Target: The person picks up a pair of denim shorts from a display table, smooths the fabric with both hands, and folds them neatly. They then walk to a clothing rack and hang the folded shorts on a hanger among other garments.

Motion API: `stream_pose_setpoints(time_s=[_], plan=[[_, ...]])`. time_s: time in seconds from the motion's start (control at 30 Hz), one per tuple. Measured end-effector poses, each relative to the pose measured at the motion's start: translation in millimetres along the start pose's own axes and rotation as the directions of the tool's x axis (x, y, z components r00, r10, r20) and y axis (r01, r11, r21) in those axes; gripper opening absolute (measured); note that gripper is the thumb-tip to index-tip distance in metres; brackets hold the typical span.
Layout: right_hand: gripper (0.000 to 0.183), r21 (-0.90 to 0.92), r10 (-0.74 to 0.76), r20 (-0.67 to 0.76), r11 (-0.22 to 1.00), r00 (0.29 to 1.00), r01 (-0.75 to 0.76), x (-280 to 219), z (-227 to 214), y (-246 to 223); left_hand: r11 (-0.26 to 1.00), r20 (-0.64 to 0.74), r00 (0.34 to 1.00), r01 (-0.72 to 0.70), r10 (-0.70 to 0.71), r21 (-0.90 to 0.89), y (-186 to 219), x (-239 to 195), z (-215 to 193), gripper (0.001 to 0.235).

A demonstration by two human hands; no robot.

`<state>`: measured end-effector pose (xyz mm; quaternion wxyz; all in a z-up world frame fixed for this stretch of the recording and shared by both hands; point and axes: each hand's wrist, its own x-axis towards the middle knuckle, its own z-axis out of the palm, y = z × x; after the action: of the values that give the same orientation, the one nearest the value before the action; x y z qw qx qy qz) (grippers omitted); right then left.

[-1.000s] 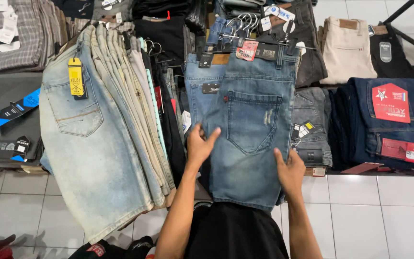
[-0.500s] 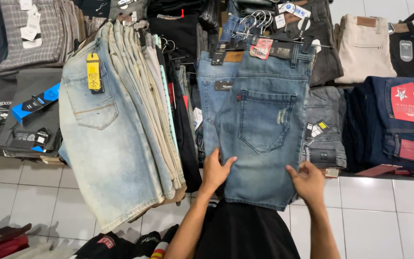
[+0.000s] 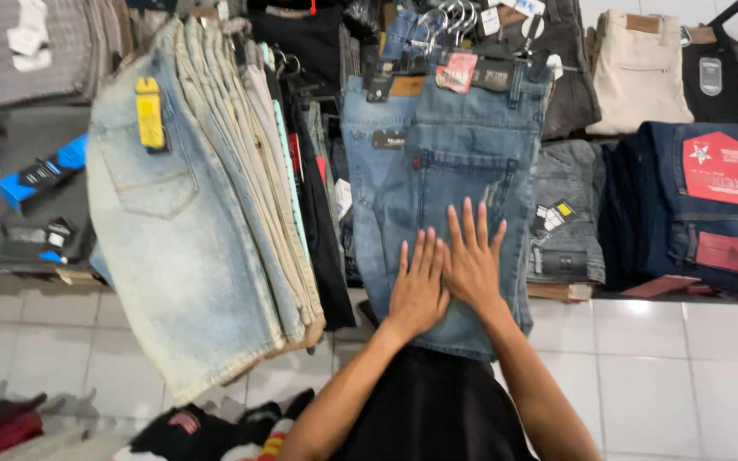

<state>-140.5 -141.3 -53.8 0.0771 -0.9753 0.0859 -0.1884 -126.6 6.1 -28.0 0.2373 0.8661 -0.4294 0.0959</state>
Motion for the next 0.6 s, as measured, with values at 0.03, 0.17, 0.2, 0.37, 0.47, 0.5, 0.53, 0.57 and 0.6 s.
stream_pose_setpoints(time_s=[0.03, 0.17, 0.2, 0.37, 0.47, 0.5, 0.53, 0.57, 0.6], plan=[[0.066, -0.002, 0.004, -0.017, 1.000, 1.000, -0.004, -7, -4, 3, 1.000, -0.008, 1.000, -0.015, 0.015, 0.007, 0, -2, -6, 0.080], [0.066, -0.117, -0.159, 0.114, 0.978, 0.981, 0.172, -58, -32, 0, 0.998, 0.186, 0.983, 0.018, -0.008, -0.055, 11, -38, -25, 0.082], [0.066, -0.123, -0.216, 0.145, 0.964, 0.966, 0.234, -66, -42, -1, 0.996, 0.203, 0.979, -0.003, 0.021, -0.087, 12, -45, -28, 0.074], [0.060, 0.072, -0.248, 0.147, 0.968, 0.958, 0.240, -117, -61, 1, 0.956, 0.180, 0.981, -0.014, 0.069, -0.294, -5, -87, -36, 0.055], [0.028, 0.233, -0.063, -0.046, 0.970, 0.997, 0.072, -108, -74, 4, 0.923, 0.027, 0.999, -0.031, 0.044, -0.383, -23, -84, -40, 0.018], [0.011, 0.248, 0.100, -0.188, 0.967, 0.977, -0.051, -106, -79, 2, 0.904, -0.073, 0.997, -0.028, -0.003, -0.427, -28, -84, -41, 0.013], [0.011, 0.246, 0.098, -0.187, 0.968, 0.977, -0.050, -101, -68, 12, 0.903, -0.074, 0.997, -0.028, -0.004, -0.429, -30, -76, -39, 0.013], [0.027, 0.269, 0.253, -0.267, 0.946, 0.930, -0.181, -94, -56, 22, 0.904, -0.184, 0.957, 0.134, -0.224, -0.406, -36, -65, -36, 0.007], [0.043, 0.304, 0.399, -0.341, 0.904, 0.851, -0.301, -87, -45, 32, 0.867, -0.290, 0.857, 0.295, -0.426, -0.403, -41, -53, -33, 0.012]])
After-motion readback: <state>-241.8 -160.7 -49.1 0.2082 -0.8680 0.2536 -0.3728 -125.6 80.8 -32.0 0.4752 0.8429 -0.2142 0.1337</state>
